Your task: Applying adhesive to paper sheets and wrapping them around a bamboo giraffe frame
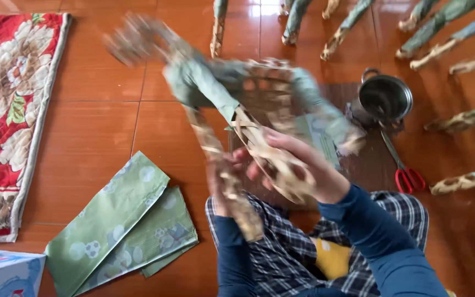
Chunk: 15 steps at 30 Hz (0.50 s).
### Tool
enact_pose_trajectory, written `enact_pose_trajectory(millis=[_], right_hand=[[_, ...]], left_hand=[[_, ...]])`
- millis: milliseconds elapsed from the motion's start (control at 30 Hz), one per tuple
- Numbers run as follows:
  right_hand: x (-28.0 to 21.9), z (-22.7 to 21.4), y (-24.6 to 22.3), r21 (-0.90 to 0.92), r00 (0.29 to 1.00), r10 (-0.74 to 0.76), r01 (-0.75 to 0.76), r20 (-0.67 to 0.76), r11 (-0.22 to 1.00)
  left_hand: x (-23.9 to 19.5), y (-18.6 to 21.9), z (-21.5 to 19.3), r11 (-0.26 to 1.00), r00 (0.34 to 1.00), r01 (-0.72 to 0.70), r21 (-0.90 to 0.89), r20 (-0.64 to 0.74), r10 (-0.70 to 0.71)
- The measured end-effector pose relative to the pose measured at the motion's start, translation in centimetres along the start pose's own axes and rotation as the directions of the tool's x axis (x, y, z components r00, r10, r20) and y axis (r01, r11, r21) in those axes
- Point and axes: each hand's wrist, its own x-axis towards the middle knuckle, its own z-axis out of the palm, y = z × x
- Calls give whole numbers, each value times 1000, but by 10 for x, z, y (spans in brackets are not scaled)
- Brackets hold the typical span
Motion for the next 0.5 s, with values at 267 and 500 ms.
enact_pose_trajectory(millis=[267, 500], right_hand=[[-3, -222, 87, -144, 947, -159, 122, -280, 982], [-79, -380, 194, -12, 749, 57, -86, -660, 996]], left_hand=[[-5, 68, 77, 993, 909, -102, -53, 401, 115], [48, 117, 131, 818, 950, -297, 492, 69, 303]])
